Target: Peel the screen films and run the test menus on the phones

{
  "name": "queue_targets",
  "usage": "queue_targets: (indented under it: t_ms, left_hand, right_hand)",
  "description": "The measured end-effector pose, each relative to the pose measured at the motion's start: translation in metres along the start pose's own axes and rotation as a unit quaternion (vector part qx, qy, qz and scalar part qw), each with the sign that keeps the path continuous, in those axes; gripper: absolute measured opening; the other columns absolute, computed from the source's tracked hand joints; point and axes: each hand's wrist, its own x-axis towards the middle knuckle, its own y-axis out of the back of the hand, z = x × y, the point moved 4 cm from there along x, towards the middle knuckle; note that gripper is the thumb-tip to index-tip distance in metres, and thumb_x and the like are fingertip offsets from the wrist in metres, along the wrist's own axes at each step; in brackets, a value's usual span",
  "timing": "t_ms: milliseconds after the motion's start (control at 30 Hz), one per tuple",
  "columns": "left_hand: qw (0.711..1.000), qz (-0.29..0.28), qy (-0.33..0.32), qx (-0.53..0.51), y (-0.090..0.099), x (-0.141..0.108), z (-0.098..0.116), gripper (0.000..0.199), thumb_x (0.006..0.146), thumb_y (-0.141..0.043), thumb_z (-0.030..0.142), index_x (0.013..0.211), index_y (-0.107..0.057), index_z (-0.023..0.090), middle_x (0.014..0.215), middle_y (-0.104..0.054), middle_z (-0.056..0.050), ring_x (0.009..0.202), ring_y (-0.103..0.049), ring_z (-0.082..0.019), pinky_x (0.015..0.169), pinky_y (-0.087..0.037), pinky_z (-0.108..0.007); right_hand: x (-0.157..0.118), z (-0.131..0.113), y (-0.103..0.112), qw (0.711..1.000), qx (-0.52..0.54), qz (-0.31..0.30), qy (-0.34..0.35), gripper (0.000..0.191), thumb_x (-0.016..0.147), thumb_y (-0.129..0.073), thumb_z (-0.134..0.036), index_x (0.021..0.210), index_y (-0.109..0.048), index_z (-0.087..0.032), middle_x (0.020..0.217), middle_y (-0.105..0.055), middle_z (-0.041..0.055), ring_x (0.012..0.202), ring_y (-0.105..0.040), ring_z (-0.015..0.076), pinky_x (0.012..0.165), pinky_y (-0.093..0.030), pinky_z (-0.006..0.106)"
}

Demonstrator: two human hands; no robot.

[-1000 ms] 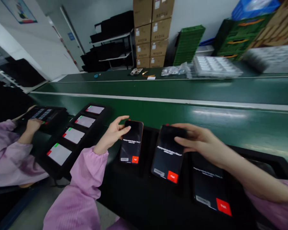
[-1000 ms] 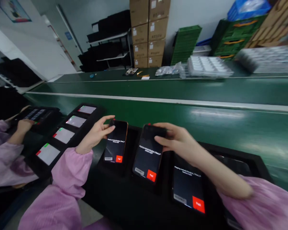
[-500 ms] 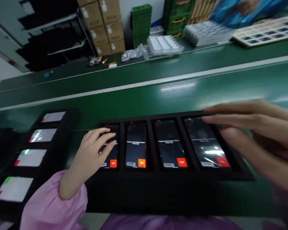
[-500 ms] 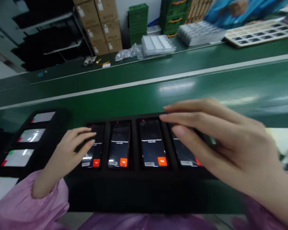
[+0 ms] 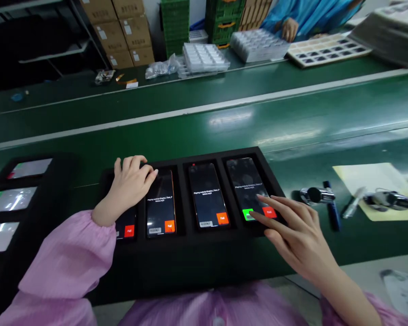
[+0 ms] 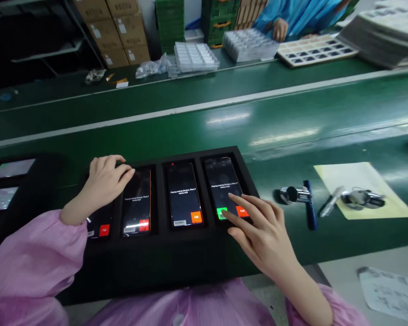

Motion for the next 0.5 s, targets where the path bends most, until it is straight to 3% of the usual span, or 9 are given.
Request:
queue_targets:
  t_ms: [133,233,367,500]
  left_hand:
    - [1.000,0.013,0.007,0.017,0.015,-0.021,0.008,0.047,0.109,-0.041,0.049,0.120,-0.075,0.017,0.138,-0.062,-0.019,0.131,-0.055,-0.042,0.115,-0.035,-0.080]
    - [0.998,0.066,-0.012,-0.015,0.032,-0.061,0.016,0.038,0.108,-0.051,0.044,0.133,-0.066,0.021,0.136,-0.065,-0.016,0.127,-0.061,-0.036,0.117,-0.038,-0.073]
    - [0.992,0.099,-0.037,-0.065,0.037,-0.132,0.022,0.029,0.101,-0.065,0.025,0.130,-0.064,0.023,0.126,-0.068,-0.010,0.117,-0.066,-0.024,0.127,-0.035,-0.055]
    - [0.994,0.105,-0.002,-0.044,0.026,-0.178,0.029,0.030,0.099,-0.068,0.024,0.128,-0.067,0.019,0.130,-0.066,-0.013,0.124,-0.062,-0.025,0.133,-0.025,-0.052]
  right_hand:
    - [0.025,-0.039,-0.014,0.995,0.091,0.005,0.051,0.037,0.115,-0.043,-0.042,0.123,-0.074,-0.022,0.138,-0.068,0.0114,0.125,-0.061,0.0269,0.104,-0.044,0.049]
    - [0.044,-0.062,-0.029,0.988,0.120,-0.014,0.096,0.043,0.114,-0.042,-0.050,0.120,-0.075,-0.023,0.135,-0.071,0.0082,0.122,-0.063,0.0226,0.110,-0.041,0.047]
    - [0.050,-0.063,-0.038,0.989,0.121,-0.006,0.089,0.046,0.114,-0.039,-0.052,0.115,-0.076,-0.025,0.134,-0.072,0.0068,0.123,-0.063,0.0248,0.113,-0.039,0.049]
    - [0.041,-0.053,-0.038,0.992,0.096,-0.014,0.080,0.037,0.111,-0.048,-0.051,0.113,-0.076,-0.027,0.140,-0.070,0.0074,0.122,-0.064,0.0312,0.114,-0.036,0.056]
